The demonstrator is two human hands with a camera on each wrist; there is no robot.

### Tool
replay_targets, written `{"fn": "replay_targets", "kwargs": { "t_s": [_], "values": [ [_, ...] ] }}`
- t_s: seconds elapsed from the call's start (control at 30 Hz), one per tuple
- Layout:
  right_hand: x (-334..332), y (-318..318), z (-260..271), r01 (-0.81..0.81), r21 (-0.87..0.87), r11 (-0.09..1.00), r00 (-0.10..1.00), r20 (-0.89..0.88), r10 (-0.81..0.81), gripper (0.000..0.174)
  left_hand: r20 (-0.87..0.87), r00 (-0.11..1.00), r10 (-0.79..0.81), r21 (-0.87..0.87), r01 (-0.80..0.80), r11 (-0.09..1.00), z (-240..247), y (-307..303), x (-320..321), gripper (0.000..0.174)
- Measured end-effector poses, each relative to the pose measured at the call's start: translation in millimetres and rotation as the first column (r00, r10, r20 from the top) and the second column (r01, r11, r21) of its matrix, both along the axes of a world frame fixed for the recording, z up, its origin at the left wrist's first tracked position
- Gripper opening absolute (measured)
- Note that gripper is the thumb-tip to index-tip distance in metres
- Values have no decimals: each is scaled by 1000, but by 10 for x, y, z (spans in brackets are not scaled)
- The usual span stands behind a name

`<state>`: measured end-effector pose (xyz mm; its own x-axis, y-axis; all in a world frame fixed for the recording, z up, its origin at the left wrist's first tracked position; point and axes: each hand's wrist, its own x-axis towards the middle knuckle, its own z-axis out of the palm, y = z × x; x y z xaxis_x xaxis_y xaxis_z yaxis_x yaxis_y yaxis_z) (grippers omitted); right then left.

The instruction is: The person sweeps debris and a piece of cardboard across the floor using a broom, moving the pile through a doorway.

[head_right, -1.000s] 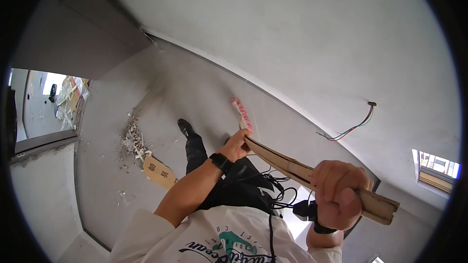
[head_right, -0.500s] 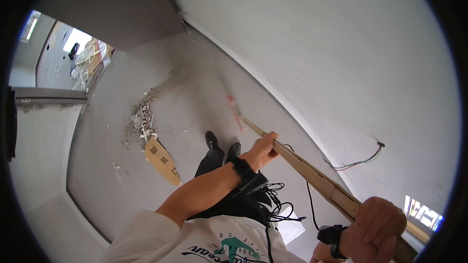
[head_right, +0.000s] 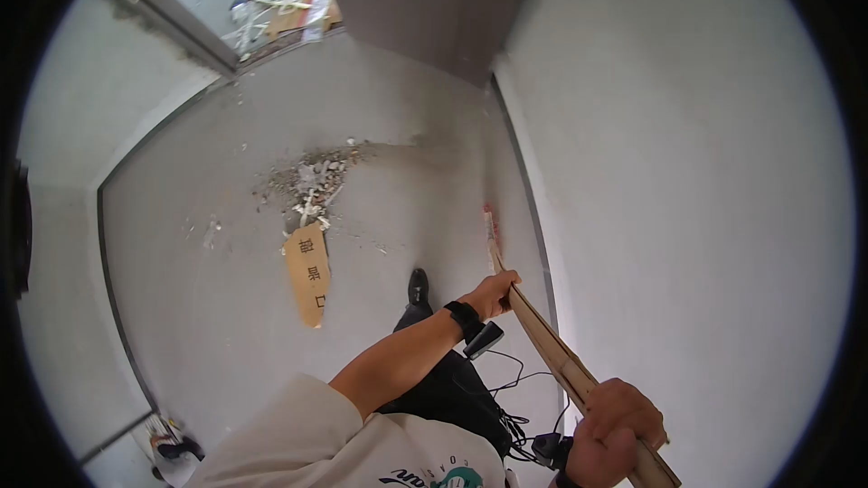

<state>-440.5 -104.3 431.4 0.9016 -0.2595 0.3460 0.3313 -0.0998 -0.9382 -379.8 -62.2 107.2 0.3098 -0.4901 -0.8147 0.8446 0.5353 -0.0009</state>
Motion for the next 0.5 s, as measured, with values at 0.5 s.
{"fn": "replay_targets", "kwargs": {
  "t_s": [0.5],
  "values": [
    [564, 1509, 493, -314, -225, 922, 942, 48, 333, 25, 91, 900, 426, -85, -419, 904, 298, 592, 759, 28]
  ]
}}
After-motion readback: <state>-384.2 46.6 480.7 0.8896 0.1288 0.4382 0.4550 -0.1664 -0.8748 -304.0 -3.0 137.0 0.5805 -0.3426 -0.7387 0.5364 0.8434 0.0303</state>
